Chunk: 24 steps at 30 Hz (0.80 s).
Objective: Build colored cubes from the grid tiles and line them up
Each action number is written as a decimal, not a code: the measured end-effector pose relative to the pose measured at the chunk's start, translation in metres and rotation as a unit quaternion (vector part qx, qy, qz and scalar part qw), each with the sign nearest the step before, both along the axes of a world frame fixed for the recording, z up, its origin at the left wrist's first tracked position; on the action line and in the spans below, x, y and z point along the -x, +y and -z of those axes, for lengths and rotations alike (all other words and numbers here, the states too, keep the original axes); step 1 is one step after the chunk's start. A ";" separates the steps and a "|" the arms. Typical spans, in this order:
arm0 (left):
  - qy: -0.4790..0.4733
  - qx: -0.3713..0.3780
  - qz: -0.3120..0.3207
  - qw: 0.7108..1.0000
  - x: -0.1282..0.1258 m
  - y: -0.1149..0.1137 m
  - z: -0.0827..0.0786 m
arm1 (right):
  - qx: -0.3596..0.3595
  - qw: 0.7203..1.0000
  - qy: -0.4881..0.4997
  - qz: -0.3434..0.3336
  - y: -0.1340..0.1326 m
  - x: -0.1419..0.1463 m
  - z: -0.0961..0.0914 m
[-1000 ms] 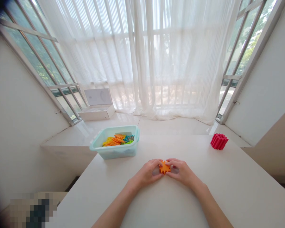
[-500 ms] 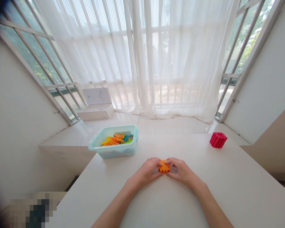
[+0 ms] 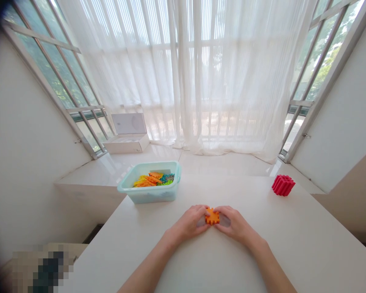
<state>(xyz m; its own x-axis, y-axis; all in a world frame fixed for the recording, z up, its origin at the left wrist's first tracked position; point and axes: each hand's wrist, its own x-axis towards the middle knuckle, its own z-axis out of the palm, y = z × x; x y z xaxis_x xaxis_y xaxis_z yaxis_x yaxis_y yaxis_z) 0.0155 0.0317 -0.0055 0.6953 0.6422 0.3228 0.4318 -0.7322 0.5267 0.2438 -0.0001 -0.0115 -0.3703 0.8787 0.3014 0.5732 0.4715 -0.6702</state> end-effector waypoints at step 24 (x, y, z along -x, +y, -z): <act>-0.003 -0.194 -0.256 0.947 0.098 0.058 -0.099 | -0.111 0.986 0.019 0.121 0.003 0.002 -0.004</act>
<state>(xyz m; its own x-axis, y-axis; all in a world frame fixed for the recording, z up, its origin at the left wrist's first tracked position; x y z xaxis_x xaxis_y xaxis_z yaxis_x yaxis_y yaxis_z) -0.0822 0.0892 0.0938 0.3224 0.7266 0.6068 0.7804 -0.5668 0.2641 0.2417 0.0026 -0.0079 -0.1427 0.8504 0.5065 0.6627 0.4621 -0.5892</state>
